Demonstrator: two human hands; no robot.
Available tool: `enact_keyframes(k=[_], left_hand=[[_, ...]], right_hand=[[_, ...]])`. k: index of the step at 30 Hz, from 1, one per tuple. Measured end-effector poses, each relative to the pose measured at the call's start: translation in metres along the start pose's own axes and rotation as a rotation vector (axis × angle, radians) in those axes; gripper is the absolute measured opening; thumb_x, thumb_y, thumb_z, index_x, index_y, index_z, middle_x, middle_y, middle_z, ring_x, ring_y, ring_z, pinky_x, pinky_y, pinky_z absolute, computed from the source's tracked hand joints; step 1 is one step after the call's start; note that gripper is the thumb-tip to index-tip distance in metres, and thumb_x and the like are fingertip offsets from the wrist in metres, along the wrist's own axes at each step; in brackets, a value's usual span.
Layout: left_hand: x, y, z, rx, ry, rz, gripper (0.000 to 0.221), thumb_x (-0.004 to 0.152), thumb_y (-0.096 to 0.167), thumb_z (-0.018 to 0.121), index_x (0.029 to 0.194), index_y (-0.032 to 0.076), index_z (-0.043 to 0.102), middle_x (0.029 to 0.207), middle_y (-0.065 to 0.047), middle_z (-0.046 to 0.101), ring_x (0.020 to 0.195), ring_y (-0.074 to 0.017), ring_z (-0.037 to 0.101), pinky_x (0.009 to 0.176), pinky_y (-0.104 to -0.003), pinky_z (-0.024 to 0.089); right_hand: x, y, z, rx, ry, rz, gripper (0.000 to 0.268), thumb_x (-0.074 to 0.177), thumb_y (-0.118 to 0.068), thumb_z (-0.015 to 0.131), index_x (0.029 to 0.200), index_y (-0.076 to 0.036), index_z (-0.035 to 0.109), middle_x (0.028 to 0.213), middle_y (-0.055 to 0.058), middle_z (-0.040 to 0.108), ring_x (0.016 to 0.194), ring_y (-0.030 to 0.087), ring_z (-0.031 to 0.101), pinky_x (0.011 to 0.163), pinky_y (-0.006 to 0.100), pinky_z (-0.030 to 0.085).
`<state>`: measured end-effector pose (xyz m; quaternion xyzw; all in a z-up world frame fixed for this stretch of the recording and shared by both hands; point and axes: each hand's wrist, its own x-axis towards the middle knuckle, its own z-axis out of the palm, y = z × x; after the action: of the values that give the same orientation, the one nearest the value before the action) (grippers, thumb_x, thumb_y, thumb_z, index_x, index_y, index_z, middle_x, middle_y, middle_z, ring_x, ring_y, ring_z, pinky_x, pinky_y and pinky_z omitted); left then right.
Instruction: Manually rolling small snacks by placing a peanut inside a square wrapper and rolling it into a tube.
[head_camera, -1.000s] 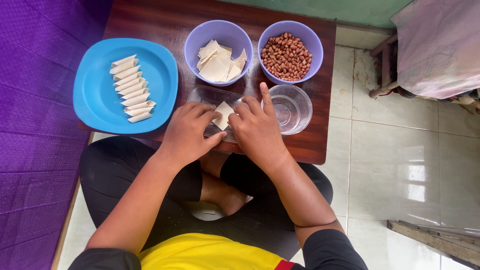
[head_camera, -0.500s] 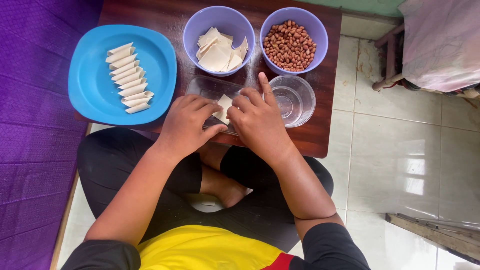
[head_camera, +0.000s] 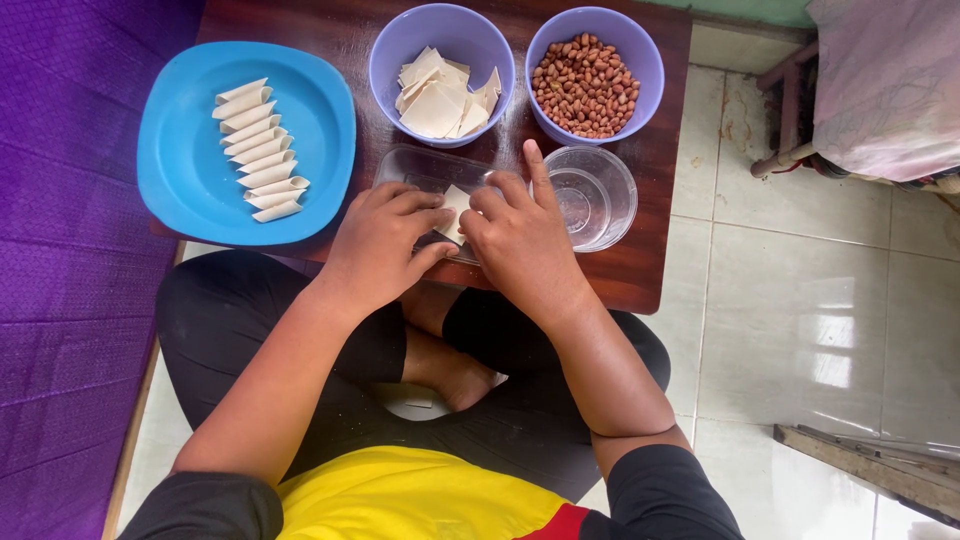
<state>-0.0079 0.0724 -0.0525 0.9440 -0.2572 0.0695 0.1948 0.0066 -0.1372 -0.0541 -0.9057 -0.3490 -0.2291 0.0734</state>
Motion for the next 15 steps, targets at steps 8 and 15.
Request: enact_keyframes(k=[8, 15], left_hand=[[0.007, -0.001, 0.006, 0.128, 0.025, 0.053, 0.025, 0.089, 0.034, 0.079, 0.108, 0.018, 0.080, 0.109, -0.006, 0.075, 0.112, -0.0271, 0.067, 0.096, -0.047, 0.048], [0.007, -0.009, 0.011, 0.164, 0.100, 0.152, 0.025, 0.089, 0.032, 0.081, 0.107, 0.015, 0.080, 0.105, -0.006, 0.076, 0.108, -0.0250, 0.070, 0.096, -0.044, 0.050]], right_hand=[[0.001, -0.001, -0.001, -0.011, -0.012, 0.023, 0.013, 0.089, -0.024, 0.080, 0.084, -0.013, 0.077, 0.091, 0.006, 0.074, 0.114, 0.025, 0.065, 0.127, 0.064, 0.014], [0.000, 0.000, 0.000, -0.011, -0.020, 0.020, 0.014, 0.088, -0.025, 0.080, 0.084, -0.012, 0.077, 0.092, 0.007, 0.073, 0.115, 0.026, 0.064, 0.126, 0.064, 0.015]])
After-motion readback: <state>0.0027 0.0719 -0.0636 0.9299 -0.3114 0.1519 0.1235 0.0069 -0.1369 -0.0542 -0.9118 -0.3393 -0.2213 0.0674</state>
